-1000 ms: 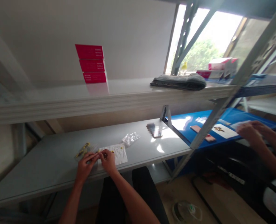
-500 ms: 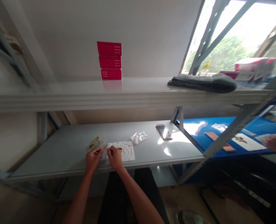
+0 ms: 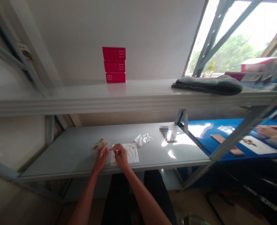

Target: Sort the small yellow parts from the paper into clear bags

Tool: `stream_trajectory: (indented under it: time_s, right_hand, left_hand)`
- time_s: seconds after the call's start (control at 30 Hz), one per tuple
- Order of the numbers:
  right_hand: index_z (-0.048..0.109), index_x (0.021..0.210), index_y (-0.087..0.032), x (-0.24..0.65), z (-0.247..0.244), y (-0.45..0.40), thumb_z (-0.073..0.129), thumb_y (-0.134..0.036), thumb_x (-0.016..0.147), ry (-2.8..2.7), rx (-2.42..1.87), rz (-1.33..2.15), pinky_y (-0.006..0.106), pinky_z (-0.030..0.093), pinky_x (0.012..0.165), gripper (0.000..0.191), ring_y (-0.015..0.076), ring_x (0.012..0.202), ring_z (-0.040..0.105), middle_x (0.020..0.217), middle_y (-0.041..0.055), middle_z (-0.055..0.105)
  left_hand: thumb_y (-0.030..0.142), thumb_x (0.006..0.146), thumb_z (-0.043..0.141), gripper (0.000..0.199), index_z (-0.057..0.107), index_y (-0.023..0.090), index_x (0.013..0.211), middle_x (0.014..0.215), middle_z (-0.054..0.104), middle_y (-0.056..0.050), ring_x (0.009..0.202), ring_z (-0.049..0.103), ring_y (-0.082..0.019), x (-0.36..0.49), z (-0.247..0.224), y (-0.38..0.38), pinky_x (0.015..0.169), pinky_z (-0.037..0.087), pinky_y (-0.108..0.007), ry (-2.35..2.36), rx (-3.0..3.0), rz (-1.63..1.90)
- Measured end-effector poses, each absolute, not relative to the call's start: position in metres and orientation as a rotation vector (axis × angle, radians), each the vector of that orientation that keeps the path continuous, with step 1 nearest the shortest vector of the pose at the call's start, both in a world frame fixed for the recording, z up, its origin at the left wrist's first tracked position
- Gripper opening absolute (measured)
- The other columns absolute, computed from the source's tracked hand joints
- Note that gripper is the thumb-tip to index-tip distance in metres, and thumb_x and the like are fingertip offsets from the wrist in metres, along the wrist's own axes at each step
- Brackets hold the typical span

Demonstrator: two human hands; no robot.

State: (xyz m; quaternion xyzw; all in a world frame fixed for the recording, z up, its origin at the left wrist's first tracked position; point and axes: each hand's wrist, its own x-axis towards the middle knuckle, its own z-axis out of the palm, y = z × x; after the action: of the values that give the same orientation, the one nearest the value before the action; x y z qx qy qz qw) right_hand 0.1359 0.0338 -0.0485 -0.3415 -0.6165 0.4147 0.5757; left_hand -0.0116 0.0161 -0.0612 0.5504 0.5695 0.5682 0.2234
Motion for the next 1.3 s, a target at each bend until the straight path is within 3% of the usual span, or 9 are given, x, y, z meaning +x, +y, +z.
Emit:
stream_trajectory:
  time_s: [0.07,0.13,0.23,0.37,0.53,0.73,0.93,1.3]
  right_hand:
    - [0.072,0.086,-0.021,0.143,-0.044,0.04,0.051,-0.037,0.092,-1.492,-0.817,1.037,0.02,0.041,0.048,0.027,0.0131,0.054,0.057,0.069,0.0015,0.067]
    - [0.074,0.089,-0.021,0.155,-0.041,0.048,0.05,-0.036,0.092,-1.532,-0.832,1.103,0.019,0.038,0.044,0.028,0.0109,0.044,0.051,0.059,-0.0014,0.062]
    - [0.075,0.092,-0.02,0.177,-0.04,0.06,0.055,-0.037,0.09,-1.553,-0.806,1.121,0.019,0.041,0.045,0.026,0.011,0.047,0.055,0.066,-0.0002,0.067]
    - [0.075,0.087,-0.018,0.201,-0.046,0.07,0.066,-0.04,0.084,-1.536,-0.844,1.052,0.02,0.04,0.045,0.024,0.011,0.046,0.053,0.067,0.0016,0.069]
    - [0.07,0.115,-0.02,0.209,-0.052,0.073,0.069,-0.028,0.08,-1.521,-0.859,0.929,0.021,0.039,0.052,0.035,0.0106,0.051,0.05,0.081,0.0017,0.075]
    - [0.076,0.087,-0.018,0.207,-0.059,0.077,0.065,-0.022,0.081,-1.584,-0.928,0.843,0.023,0.039,0.061,0.013,0.0118,0.06,0.051,0.084,0.003,0.075]
    - [0.077,0.085,-0.018,0.207,-0.064,0.079,0.068,-0.025,0.083,-1.597,-1.005,0.848,0.023,0.035,0.057,0.012,0.0119,0.057,0.049,0.071,0.0015,0.071]
    - [0.077,0.085,-0.019,0.207,-0.066,0.081,0.067,-0.025,0.084,-1.625,-0.968,0.805,0.022,0.035,0.058,0.012,0.0115,0.057,0.048,0.073,0.0013,0.071]
  left_hand:
    - [0.057,0.086,0.061,0.056,0.061,0.019,0.128,0.106,0.07,-0.012,0.094,0.069,-0.024,-0.011,-0.059,0.014,0.082,0.057,-0.036,1.474,1.428,1.589]
    - [0.055,0.083,0.066,0.06,0.057,0.018,0.13,0.093,0.07,-0.007,0.075,0.069,-0.019,-0.011,-0.057,0.013,0.065,0.057,-0.03,1.404,1.324,1.624]
    - [0.049,0.076,0.075,0.061,0.057,0.017,0.125,0.092,0.068,-0.005,0.069,0.067,-0.016,-0.006,-0.052,0.02,0.057,0.055,-0.025,1.369,1.275,1.67]
    - [0.044,0.074,0.075,0.056,0.061,0.016,0.12,0.095,0.069,-0.006,0.068,0.067,-0.015,0.01,-0.042,0.039,0.061,0.056,-0.027,1.418,1.382,1.682]
    - [0.043,0.08,0.067,0.047,0.064,0.018,0.12,0.1,0.073,-0.008,0.07,0.066,-0.016,0.022,-0.026,0.051,0.066,0.055,-0.029,1.577,1.676,1.585]
    - [0.046,0.085,0.063,0.043,0.065,0.019,0.119,0.102,0.074,-0.008,0.076,0.071,-0.019,0.019,-0.012,0.052,0.07,0.056,-0.031,1.631,1.78,1.515]
    - [0.047,0.082,0.067,0.045,0.066,0.017,0.115,0.1,0.074,-0.01,0.084,0.071,-0.021,0.021,-0.009,0.056,0.073,0.056,-0.032,1.61,1.75,1.557]
    - [0.047,0.073,0.077,0.046,0.068,0.016,0.106,0.099,0.074,-0.01,0.087,0.071,-0.021,0.039,-0.001,0.071,0.077,0.057,-0.033,1.509,1.658,1.656]
